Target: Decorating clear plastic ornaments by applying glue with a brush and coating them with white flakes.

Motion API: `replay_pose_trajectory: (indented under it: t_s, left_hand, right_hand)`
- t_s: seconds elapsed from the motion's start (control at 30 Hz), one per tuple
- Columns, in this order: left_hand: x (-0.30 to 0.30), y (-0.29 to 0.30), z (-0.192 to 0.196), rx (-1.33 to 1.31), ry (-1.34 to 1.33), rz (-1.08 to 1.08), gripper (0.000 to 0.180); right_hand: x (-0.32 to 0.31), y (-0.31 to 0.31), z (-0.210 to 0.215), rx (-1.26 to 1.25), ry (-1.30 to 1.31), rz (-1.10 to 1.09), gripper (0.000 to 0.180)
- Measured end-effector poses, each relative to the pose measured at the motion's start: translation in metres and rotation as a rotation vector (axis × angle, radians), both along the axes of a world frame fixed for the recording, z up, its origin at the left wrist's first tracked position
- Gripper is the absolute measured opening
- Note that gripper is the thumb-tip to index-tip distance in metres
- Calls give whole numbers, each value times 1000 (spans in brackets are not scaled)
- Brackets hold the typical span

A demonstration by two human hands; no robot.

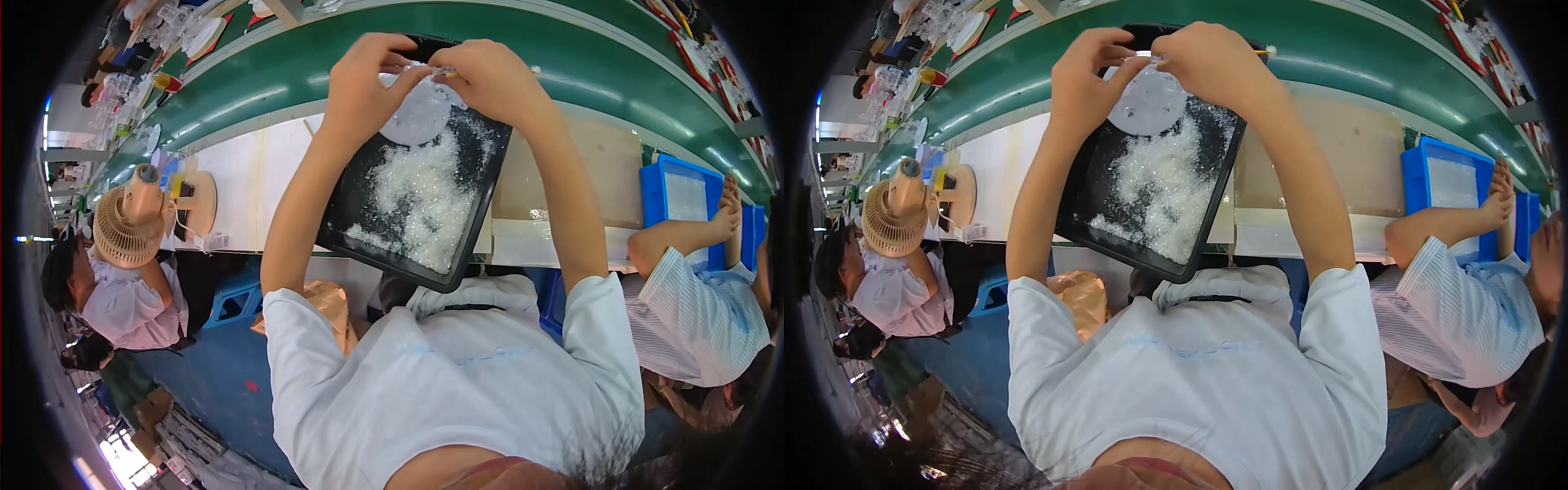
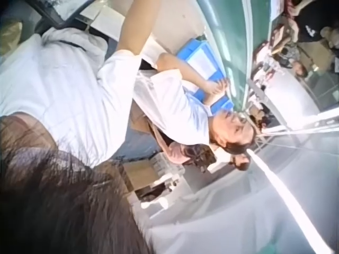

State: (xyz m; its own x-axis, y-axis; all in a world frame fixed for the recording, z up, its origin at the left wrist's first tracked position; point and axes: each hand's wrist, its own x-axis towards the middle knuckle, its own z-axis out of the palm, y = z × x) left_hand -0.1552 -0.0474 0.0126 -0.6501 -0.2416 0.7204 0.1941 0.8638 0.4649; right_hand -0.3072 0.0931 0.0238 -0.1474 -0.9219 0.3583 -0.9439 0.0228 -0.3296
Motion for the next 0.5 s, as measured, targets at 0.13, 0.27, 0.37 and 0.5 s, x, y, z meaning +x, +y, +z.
replay_pose_trajectory:
  t_s: [0.13,0.27,0.37,0.5]
  left_hand:
    - [44,-1,-15,260,-410,192,30]
    - [63,0,-64,-131,-764,9,57]
    - [45,1,-110,-283,-636,-266,77]
    - [55,33,-133,-318,-629,-553,86]
  right_hand:
    - [-12,3,-15,-27,125,-121,17]
    - [-23,-6,-23,59,235,-280,18]
    - [-26,-12,-30,103,212,-270,18]
    - [-28,-18,-35,142,217,-273,17]
